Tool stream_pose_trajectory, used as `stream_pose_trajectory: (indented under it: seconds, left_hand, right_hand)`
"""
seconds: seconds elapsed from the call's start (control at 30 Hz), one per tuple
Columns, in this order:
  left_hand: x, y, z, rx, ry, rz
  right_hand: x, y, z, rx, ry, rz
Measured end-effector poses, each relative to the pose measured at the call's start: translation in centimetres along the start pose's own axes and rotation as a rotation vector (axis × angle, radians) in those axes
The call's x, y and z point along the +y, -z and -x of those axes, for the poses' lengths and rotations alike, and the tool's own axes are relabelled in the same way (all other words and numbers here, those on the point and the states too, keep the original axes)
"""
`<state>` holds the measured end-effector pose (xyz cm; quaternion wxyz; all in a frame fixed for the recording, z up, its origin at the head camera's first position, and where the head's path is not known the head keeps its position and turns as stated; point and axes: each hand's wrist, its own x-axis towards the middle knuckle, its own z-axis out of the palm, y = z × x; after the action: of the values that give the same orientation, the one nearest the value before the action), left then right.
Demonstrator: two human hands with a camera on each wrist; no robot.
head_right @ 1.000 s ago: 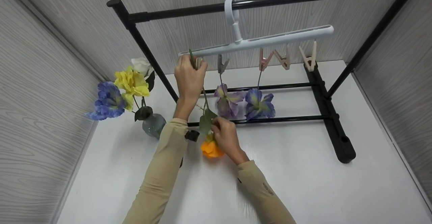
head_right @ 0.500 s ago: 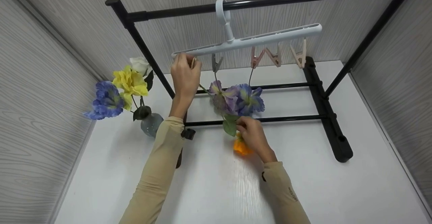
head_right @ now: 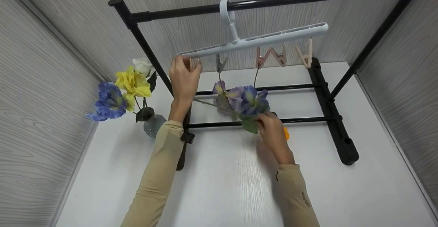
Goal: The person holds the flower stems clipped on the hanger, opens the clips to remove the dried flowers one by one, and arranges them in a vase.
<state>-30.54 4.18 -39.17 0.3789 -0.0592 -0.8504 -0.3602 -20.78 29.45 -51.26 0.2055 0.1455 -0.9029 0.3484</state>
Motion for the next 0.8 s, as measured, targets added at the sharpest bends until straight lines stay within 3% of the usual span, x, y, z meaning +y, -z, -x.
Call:
stream_pose_trajectory:
  seconds: [0.27, 0.43, 0.5, 0.57, 0.7, 0.8]
  left_hand:
    - [-1.0, 0.7, 0.7, -0.062, 0.060, 0.139]
    - [-1.5, 1.5, 1.9, -0.138, 0.089, 0.151]
    - [-1.6, 1.8, 2.9, -0.172, 0.047, 0.140]
    - [-1.8, 2.1, 4.0, -0.232, -0.039, 0.119]
    - [-2.3, 2.7, 6.2, -0.445, -0.221, 0.020]
    - [-2.5, 2.9, 7.6, -0.555, -0.296, -0.076]
  right_hand:
    - [-1.4, 0.0, -1.1, 0.040, 0.108, 0.022]
    - [-2.3, 0.0, -2.2, 0.056, 0.180, 0.054]
    - [-2.6, 0.0, -2.7, 0.068, 0.224, 0.072]
    - [-3.0, 0.0, -3.2, 0.078, 0.268, 0.087]
    - [-3.9, 0.1, -4.2, 0.091, 0.333, 0.125]
    - [-4.5, 0.2, -4.8, 0.090, 0.359, 0.150]
